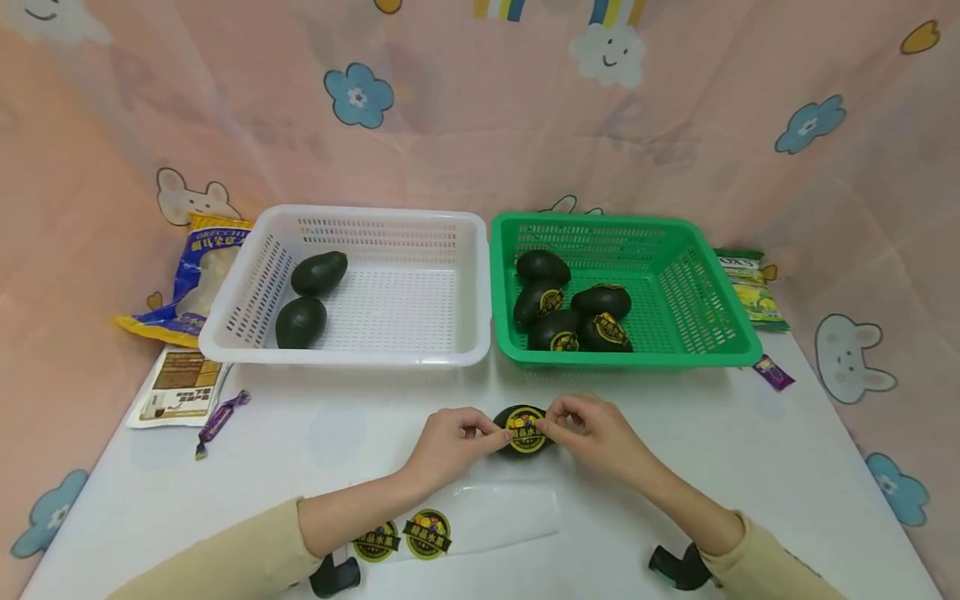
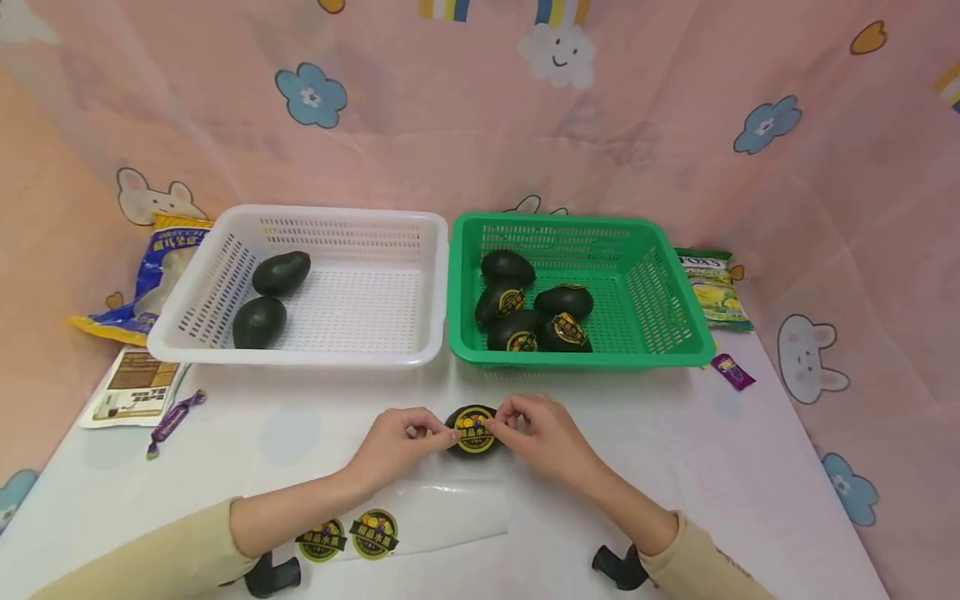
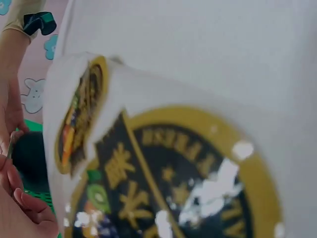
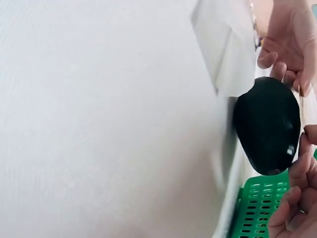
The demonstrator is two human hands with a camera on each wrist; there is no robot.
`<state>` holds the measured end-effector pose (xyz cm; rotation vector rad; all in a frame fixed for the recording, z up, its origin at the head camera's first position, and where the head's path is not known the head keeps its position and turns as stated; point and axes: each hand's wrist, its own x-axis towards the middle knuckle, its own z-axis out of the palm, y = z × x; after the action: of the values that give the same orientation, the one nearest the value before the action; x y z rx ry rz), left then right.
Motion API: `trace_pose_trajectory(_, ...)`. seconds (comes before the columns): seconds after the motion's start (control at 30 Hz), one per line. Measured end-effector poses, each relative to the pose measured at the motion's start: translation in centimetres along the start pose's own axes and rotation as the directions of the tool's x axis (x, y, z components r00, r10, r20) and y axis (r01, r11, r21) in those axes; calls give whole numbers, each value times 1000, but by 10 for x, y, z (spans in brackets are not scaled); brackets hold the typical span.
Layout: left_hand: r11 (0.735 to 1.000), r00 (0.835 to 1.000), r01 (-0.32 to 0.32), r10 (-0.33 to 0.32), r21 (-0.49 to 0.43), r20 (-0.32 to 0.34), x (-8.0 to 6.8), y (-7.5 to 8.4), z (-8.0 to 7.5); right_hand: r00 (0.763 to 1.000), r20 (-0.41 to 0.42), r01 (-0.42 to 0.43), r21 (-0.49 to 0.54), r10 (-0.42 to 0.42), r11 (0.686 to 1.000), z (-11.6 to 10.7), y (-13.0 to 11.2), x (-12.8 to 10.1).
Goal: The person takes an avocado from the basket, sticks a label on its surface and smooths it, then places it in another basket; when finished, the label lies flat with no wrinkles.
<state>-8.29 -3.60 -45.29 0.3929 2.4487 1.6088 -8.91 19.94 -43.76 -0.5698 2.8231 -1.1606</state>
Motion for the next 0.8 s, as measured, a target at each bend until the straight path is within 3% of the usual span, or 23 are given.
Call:
trace_pose_trajectory(0.1,989,997,-75,77,125,-10,5,-2,0,1000,-17,13,-67,-14,998,1,2,4)
trace_pose_trajectory(0.17,963,988,-147,155,224,-19,7,-1,-2,999,-35,36,-65,-38,997,1,3,6)
trace_pose_trajectory(0.23,911,962,-254,272,324,-12,10,1,-4,994,-53,93,-41,-95,995,1,5,9)
trace_pose_trajectory(0.33,806,905,-395,425,441,33,15,1,-6,980,-55,194,7,-193,981,3,9,12)
trace_pose_trajectory(0.4,745,872,-455,485,488,73,19,0,-6,974,-36,226,28,-225,974,3,12,14)
trace_pose_trajectory(0.43,729,867,-463,491,504,86,20,-1,-6,975,-22,222,31,-221,975,3,13,14)
trace_pose_trajectory(0.5,717,866,-466,488,518,103,24,-2,-6,985,0,174,52,-174,983,0,14,14)
trace_pose_trajectory(0.6,741,872,-469,474,480,121,27,-3,-5,1000,7,11,160,-12,987,-7,15,13)
trace_pose_trajectory(0.67,765,880,-466,451,444,148,28,-4,-4,991,26,-135,314,134,940,-12,14,14)
trace_pose_trajectory(0.7,778,884,-464,434,424,172,28,-4,-3,977,48,-211,411,210,887,-14,13,15)
trace_pose_trajectory(0.73,785,888,-460,416,414,198,29,-4,-1,960,76,-271,507,270,818,-15,12,17)
trace_pose_trajectory(0.8,793,890,-455,383,406,249,30,-5,1,918,140,-364,667,370,650,-17,9,23)
